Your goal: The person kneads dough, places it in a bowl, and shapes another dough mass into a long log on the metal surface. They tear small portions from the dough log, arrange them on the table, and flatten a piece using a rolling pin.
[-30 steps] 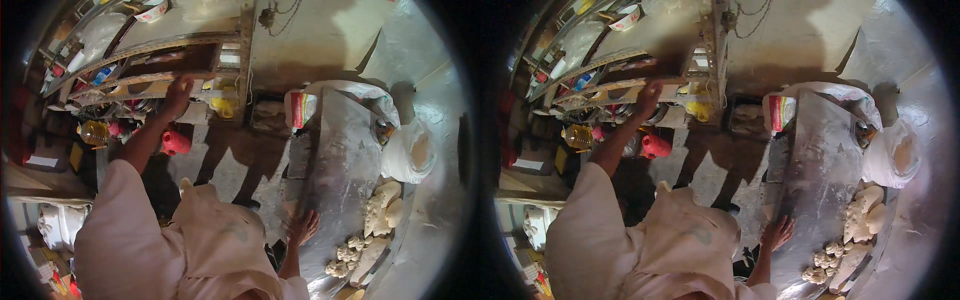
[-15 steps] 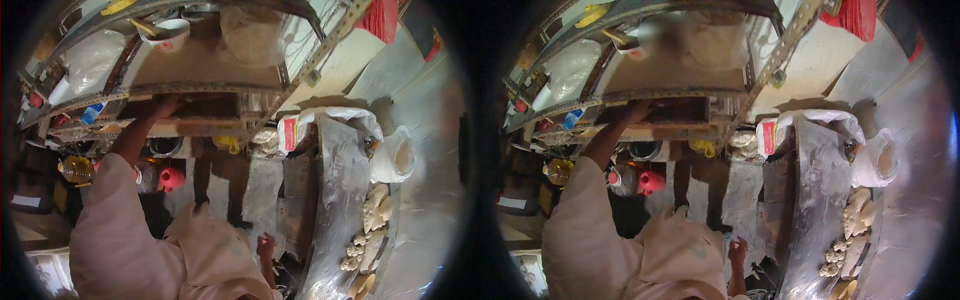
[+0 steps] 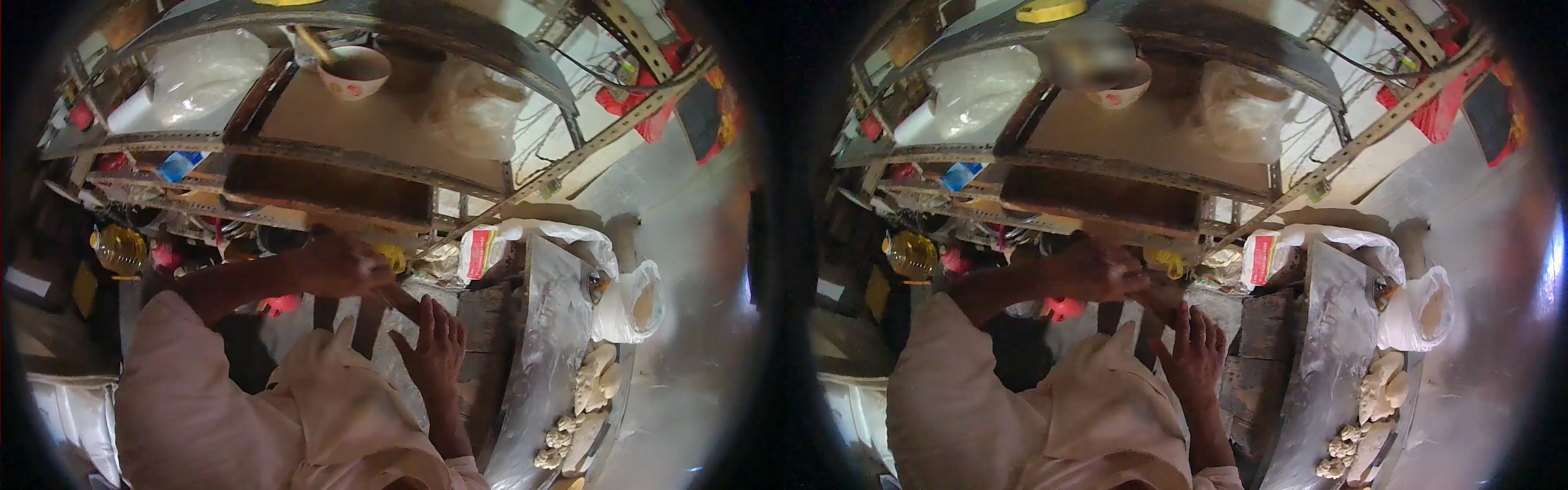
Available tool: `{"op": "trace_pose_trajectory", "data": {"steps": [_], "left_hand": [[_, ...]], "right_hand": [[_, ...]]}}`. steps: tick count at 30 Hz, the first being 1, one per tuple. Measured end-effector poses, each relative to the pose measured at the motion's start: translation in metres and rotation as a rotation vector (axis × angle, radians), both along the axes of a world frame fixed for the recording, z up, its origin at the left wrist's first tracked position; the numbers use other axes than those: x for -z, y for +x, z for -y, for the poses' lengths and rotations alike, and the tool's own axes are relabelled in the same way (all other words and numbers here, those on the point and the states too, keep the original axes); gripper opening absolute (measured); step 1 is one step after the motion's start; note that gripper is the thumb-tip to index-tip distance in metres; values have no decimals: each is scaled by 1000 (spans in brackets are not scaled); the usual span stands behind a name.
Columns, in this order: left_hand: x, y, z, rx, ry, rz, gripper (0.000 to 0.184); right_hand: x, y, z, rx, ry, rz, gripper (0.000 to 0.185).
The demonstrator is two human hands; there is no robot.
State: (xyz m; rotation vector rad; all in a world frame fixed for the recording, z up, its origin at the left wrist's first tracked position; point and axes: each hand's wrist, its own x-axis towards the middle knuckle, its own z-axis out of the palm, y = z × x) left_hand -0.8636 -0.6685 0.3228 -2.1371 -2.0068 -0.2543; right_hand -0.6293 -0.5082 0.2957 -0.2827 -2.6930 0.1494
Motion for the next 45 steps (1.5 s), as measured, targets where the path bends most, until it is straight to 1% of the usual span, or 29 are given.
{"op": "trace_pose_trajectory", "data": {"steps": [1,2,3,4,6,7,8,9,10,11,12,14,15,17,20,24,25,26,29,30,32,34,36,37,39,40,42,43,45], "left_hand": [[0,4,-4,-12,-4,3,32],[0,8,-7,70,95,-97,36],[2,11,-5,155,193,-194,39],[1,5,-1,148,183,-184,39],[-12,-35,4,38,529,160,50],[-16,-59,15,-139,565,418,59],[-26,-79,15,-380,862,430,63],[-29,-115,15,-517,883,1082,64],[-36,-149,11,-548,983,1032,62],[-44,-180,7,-577,1089,975,60],[-44,-209,7,-569,1090,975,60],[-29,-250,3,-695,744,564,59],[-27,-248,-5,-683,741,566,59],[-20,-241,-19,-573,915,765,54],[-33,-215,-17,-614,784,820,58],[-10,-224,-24,-490,761,677,47],[-7,-218,-31,-358,770,695,45],[-4,-212,-33,-225,774,711,44],[-16,-182,-24,-144,685,720,30],[-16,-187,-21,-133,683,721,30],[-14,-217,13,-566,604,806,28],[32,-330,36,-577,844,1185,26],[-42,-274,18,-720,1090,525,27],[-44,-288,14,-717,1090,531,27],[-53,-344,6,-639,956,48,31],[-54,-366,4,-639,962,47,31],[-61,-387,-2,-507,588,66,33],[-68,-386,-3,-503,596,62,33],[-86,-383,-4,-762,202,-85,30]], "right_hand": [[4,-4,2,-22,-47,33,55],[10,-8,3,-32,-53,36,55],[19,-10,3,-1,-161,89,46],[27,-9,2,32,-270,145,38],[43,-4,2,46,-381,103,33],[49,-1,3,65,-476,52,29],[53,4,5,70,-484,50,29],[57,12,9,131,-603,146,29],[60,21,12,194,-719,242,30],[70,29,14,198,-719,238,30],[84,35,15,235,-723,243,32],[90,42,16,280,-727,241,33],[88,45,17,313,-771,233,34],[91,51,20,361,-823,214,35],[109,66,20,381,-780,127,34],[134,77,16,474,-935,159,30],[134,77,15,496,-968,164,30],[134,77,15,491,-964,164,30],[130,76,18,484,-955,168,28],[125,76,21,478,-936,148,28],[125,80,23,481,-919,119,28],[136,89,25,547,-994,113,29],[142,94,29,575,-1020,90,30],[144,96,31,595,-1044,70,30],[147,100,32,590,-1024,99,30],[149,100,32,579,-1004,125,30],[153,98,35,584,-1004,96,29],[154,96,37,588,-1006,70,28],[152,93,41,591,-1053,61,31]]}}
